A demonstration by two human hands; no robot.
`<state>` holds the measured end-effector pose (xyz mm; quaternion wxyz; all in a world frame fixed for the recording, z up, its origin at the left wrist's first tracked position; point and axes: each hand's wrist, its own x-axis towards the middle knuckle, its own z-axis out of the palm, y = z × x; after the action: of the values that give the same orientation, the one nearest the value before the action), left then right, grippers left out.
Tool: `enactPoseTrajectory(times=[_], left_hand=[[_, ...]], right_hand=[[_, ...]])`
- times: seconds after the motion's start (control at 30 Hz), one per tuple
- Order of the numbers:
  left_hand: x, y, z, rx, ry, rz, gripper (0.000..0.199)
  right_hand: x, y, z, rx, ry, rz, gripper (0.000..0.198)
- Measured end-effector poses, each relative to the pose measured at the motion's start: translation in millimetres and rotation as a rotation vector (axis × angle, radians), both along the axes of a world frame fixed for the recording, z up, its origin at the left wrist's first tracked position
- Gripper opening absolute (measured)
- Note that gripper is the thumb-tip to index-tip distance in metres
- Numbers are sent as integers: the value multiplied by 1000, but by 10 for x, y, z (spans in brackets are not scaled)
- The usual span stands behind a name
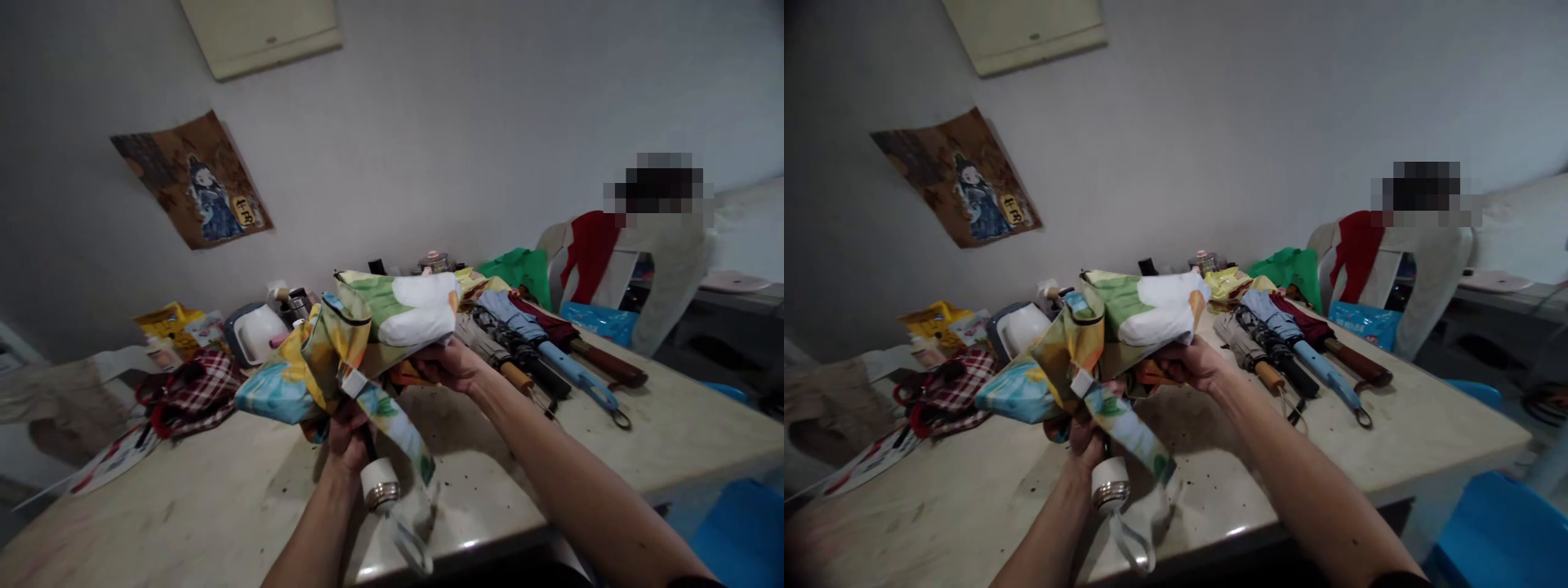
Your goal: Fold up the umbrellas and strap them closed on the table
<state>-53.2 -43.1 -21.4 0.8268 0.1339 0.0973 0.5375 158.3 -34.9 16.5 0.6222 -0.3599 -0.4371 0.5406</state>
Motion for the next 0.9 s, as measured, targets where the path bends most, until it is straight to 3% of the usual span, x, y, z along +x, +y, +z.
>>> enactPoseTrajectory(times=[0.17,0.33,0.5,0.67,0.9], left_hand=[[8,-101,83,23,-91,-32,25],[99,-150,148,47,-39,9,33],[142,-146,172,62,87,31,25],[120,-135,155,-19,137,38,24],[123,-79,101,-65,128,117,25]], right_hand=[[-21,-39,15,131,-29,-96,31],[-156,-158,59,281,-164,90,36],[-238,-217,83,341,-109,70,45],[-232,-216,95,403,-84,-52,37],[-447,-218,-61,397,-223,40,40]])
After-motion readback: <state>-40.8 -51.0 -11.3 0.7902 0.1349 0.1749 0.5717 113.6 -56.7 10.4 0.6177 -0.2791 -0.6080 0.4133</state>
